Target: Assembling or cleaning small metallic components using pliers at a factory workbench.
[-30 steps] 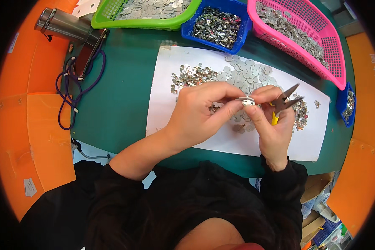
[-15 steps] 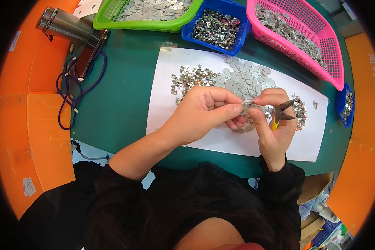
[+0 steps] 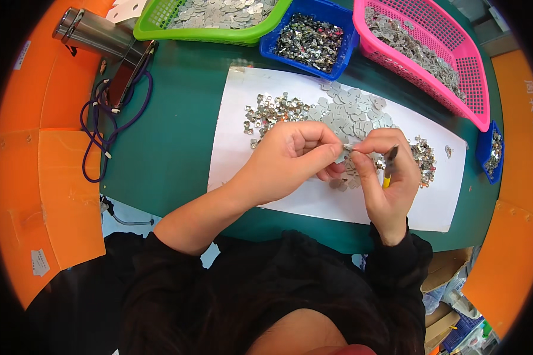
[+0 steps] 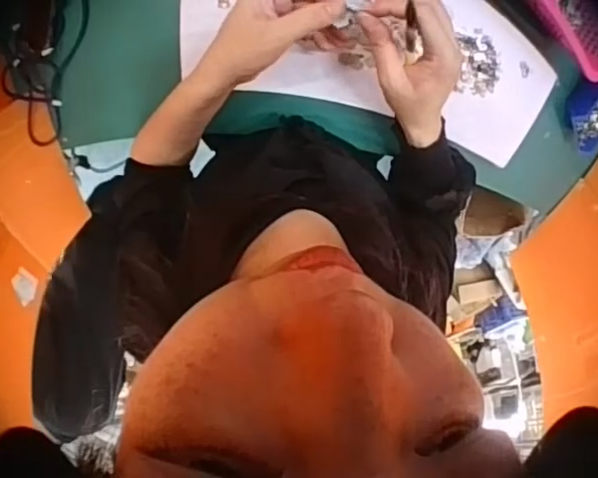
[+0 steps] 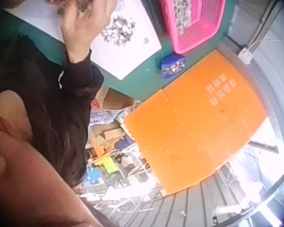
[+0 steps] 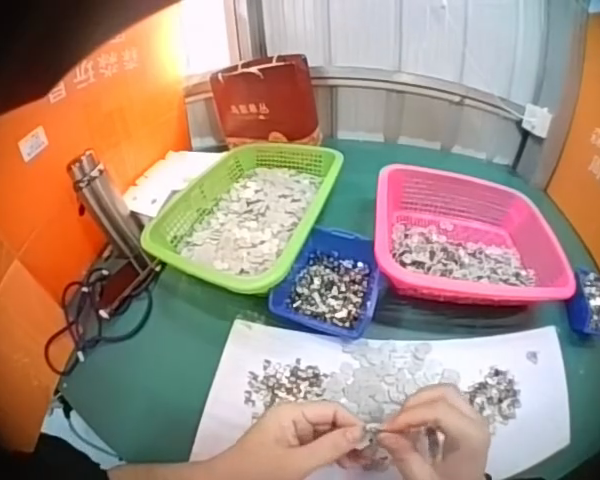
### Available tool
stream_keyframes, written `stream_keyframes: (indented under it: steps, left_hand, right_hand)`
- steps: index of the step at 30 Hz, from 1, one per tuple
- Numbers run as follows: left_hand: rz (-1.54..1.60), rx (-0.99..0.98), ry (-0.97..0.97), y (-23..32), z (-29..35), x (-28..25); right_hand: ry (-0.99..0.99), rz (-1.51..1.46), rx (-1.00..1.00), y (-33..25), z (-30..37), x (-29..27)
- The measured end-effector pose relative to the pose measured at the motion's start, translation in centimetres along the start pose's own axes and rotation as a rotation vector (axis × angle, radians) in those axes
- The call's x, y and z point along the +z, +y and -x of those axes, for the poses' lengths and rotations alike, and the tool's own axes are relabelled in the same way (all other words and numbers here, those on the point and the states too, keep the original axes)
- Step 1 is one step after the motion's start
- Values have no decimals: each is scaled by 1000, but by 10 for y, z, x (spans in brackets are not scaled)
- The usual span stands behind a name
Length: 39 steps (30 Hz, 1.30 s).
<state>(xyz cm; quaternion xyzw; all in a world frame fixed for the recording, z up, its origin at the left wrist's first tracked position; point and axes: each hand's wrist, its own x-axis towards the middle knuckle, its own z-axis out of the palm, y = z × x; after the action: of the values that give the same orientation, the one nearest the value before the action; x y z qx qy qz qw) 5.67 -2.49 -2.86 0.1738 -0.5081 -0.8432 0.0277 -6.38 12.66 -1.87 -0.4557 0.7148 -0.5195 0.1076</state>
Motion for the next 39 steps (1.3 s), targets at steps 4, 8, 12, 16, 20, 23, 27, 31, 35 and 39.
stream_keyframes:
  steps: [4, 8, 12, 16, 20, 23, 27, 31, 35, 39]
  left_hand:
    - [-93, 129, 80, -5, 1, 6]
    - [-636, 390, 209, -6, 3, 11]
    - [-690, 509, 294, -11, 2, 15]
    - [-894, 814, 415, -14, 1, 15]
    - [-867, 760, 380, -10, 7, 15]
    - [-619, 541, 398, -3, 7, 12]
    - [-478, 577, 370, -8, 11, 14]
    - [-722, 858, 360, -8, 10, 13]
    - [-871, 979, 387, -6, 9, 11]
    - [-987, 1150, 423, -11, -1, 6]
  right_hand:
    - [31, 168, -165, -3, -2, -1]
    - [89, 558, -363, -7, -3, -2]
    - [179, 818, -549, -5, -2, 3]
    - [171, 749, -525, -6, -4, 3]
    - [114, 731, -615, -13, -4, 0]
    - [73, 590, -579, -14, -4, -2]
    - [80, -123, 29, -34, -3, 9]
    - [49, -690, 472, -29, 0, 16]
    - [101, -873, 584, -33, 0, 22]
    - [81, -947, 682, -31, 3, 23]
